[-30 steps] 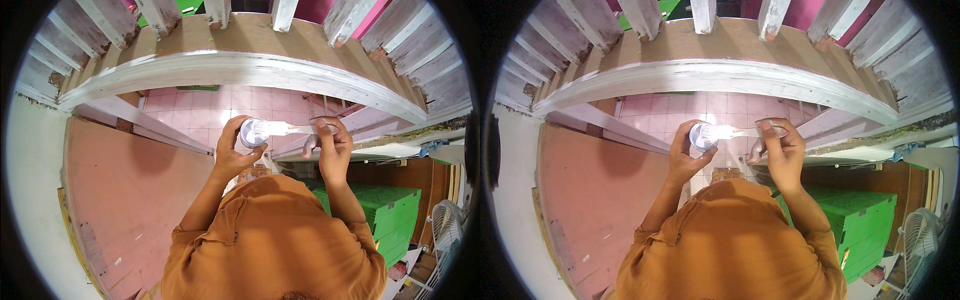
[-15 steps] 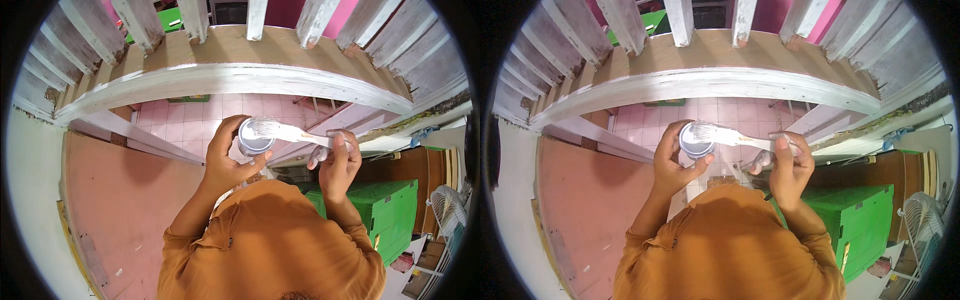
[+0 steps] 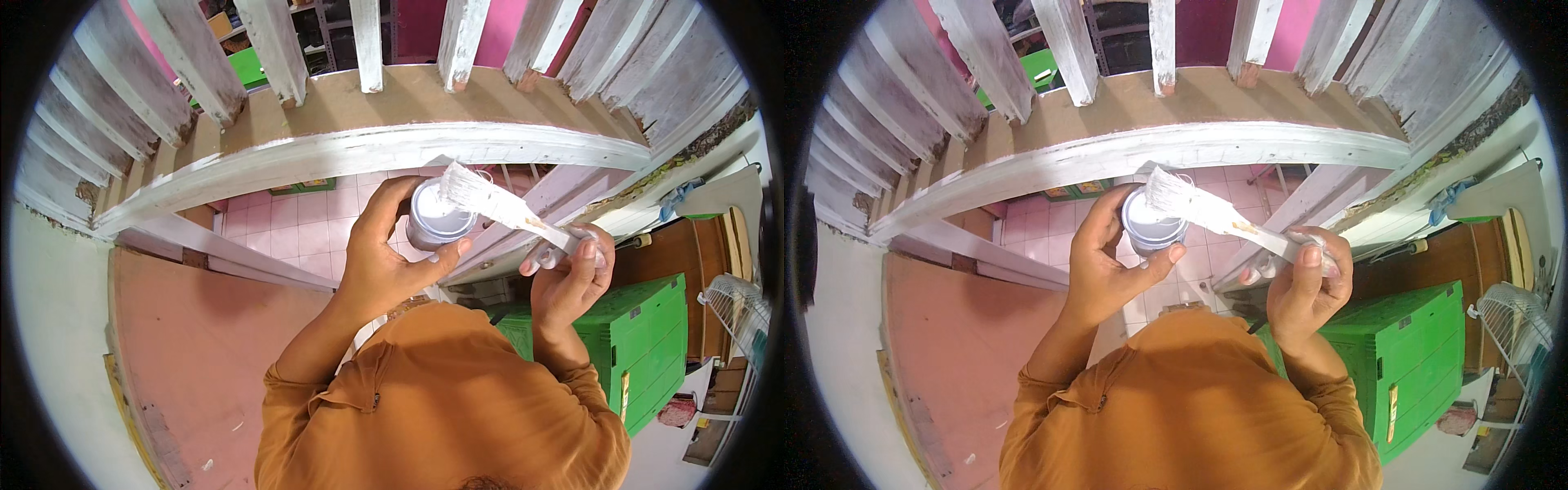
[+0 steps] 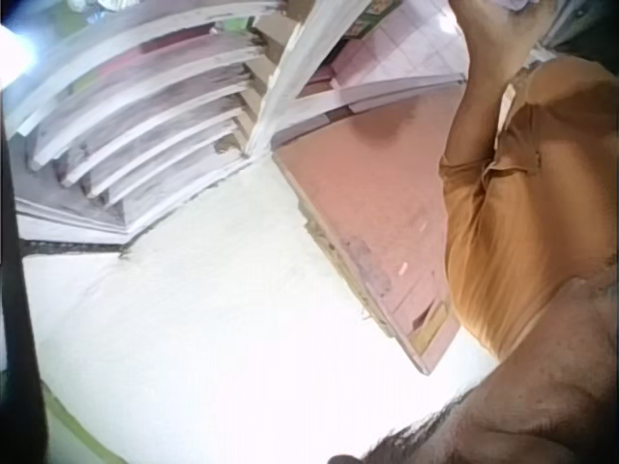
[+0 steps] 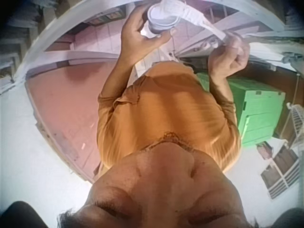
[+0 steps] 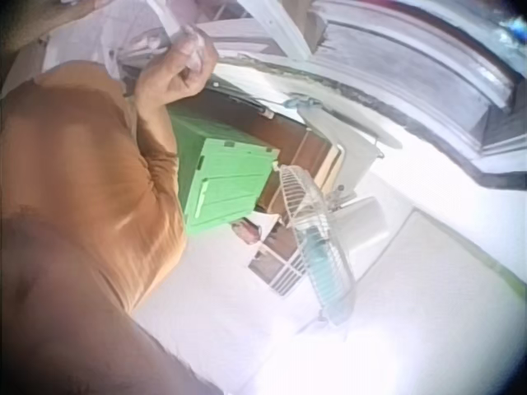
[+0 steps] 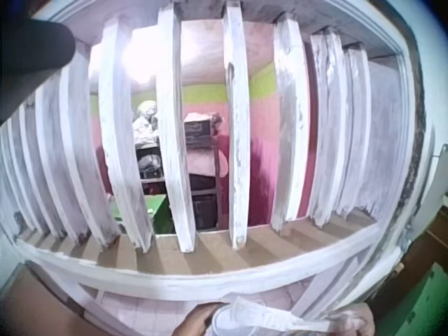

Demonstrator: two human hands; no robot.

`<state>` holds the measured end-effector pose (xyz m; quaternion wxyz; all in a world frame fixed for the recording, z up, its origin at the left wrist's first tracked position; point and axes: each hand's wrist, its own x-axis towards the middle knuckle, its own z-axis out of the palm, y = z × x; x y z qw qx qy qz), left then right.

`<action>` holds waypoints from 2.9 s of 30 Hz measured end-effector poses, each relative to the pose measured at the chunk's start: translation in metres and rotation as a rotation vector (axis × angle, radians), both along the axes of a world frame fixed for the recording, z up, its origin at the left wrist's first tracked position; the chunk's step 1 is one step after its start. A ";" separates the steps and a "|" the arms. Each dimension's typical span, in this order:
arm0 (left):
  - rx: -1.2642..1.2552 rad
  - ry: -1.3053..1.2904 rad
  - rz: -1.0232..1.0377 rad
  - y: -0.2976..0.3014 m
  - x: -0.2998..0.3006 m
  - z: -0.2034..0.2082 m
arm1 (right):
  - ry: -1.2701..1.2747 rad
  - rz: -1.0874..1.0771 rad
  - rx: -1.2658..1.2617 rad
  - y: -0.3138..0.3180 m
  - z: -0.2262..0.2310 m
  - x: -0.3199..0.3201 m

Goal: The person paints a wooden railing by repeatedly dipping a paintbrush into a paint container and applying paint onto the wooden beams.

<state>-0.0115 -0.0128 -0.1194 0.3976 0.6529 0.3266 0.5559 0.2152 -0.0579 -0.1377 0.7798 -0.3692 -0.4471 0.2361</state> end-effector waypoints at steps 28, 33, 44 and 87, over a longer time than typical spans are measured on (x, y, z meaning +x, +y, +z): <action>-0.105 0.089 0.003 0.006 -0.006 -0.021 | -0.635 -0.450 0.399 0.001 -0.005 0.030; -0.131 0.074 -0.011 0.008 0.001 -0.020 | -0.885 -0.277 0.533 -0.013 -0.012 0.009; -0.136 0.071 -0.050 0.012 0.011 -0.025 | -0.739 -0.629 0.278 -0.019 -0.016 0.058; -0.212 0.094 -0.126 0.011 0.024 -0.047 | -0.465 -0.927 0.109 -0.009 -0.010 0.102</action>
